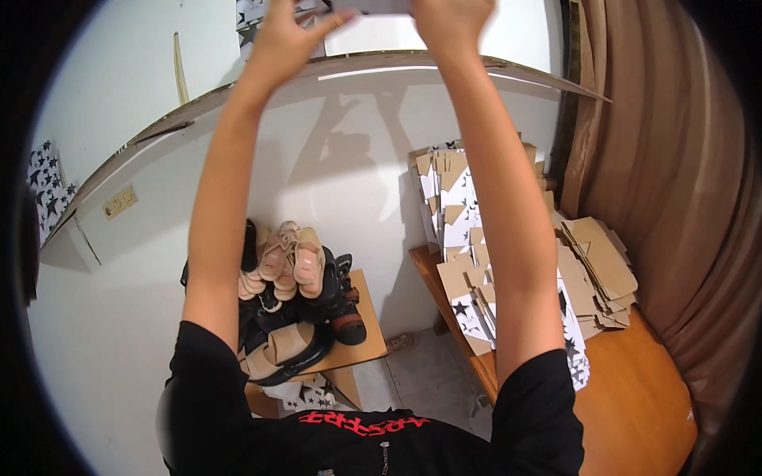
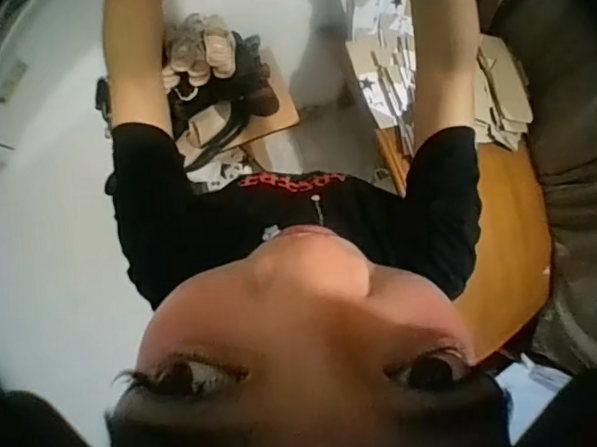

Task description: Fold cardboard shoe boxes from flat sheets and stack them on a shelf.

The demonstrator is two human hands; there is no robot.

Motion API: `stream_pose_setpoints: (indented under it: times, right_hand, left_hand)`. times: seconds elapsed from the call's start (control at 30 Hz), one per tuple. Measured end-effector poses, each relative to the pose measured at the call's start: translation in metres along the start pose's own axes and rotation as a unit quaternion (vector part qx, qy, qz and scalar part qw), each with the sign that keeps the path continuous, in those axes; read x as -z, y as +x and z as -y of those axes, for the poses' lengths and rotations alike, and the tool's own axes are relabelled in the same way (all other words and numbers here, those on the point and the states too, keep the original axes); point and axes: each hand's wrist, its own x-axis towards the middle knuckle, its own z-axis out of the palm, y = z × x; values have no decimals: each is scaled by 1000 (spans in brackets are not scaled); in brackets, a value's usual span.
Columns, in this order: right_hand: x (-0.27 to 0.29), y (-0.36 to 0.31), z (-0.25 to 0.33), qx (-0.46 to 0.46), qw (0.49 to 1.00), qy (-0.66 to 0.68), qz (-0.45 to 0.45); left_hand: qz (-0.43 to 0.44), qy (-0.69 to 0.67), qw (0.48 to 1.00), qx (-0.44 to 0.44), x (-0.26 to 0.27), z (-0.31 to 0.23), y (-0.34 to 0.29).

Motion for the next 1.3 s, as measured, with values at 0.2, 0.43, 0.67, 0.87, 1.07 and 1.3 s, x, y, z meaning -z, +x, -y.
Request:
stream_pose_setpoints:
  times: [0.2, 0.43, 0.67, 0.87, 1.07, 1.3]
  right_hand:
    - [-99, 64, -51, 111, 980, -164, 28]
    - [-166, 74, -122, 69, 984, -119, 113]
    - [-184, 61, -160, 16, 986, -126, 113]
    - [-195, 61, -180, -65, 982, -110, 140]
    - [-208, 65, -221, -2, 963, -168, 209]
    - [-198, 43, -186, -36, 910, -290, 293]
  left_hand:
    - [-156, -6, 987, 37, 84, 63, 72]
    - [-167, 31, 985, 38, 135, 169, 104]
    - [-186, 86, 978, 43, 136, 179, 105]
    - [-129, 175, 976, 24, 150, 213, 99]
    - [-19, 359, 927, 106, 158, 218, 94]
    - [-7, 429, 874, 227, 159, 212, 93]
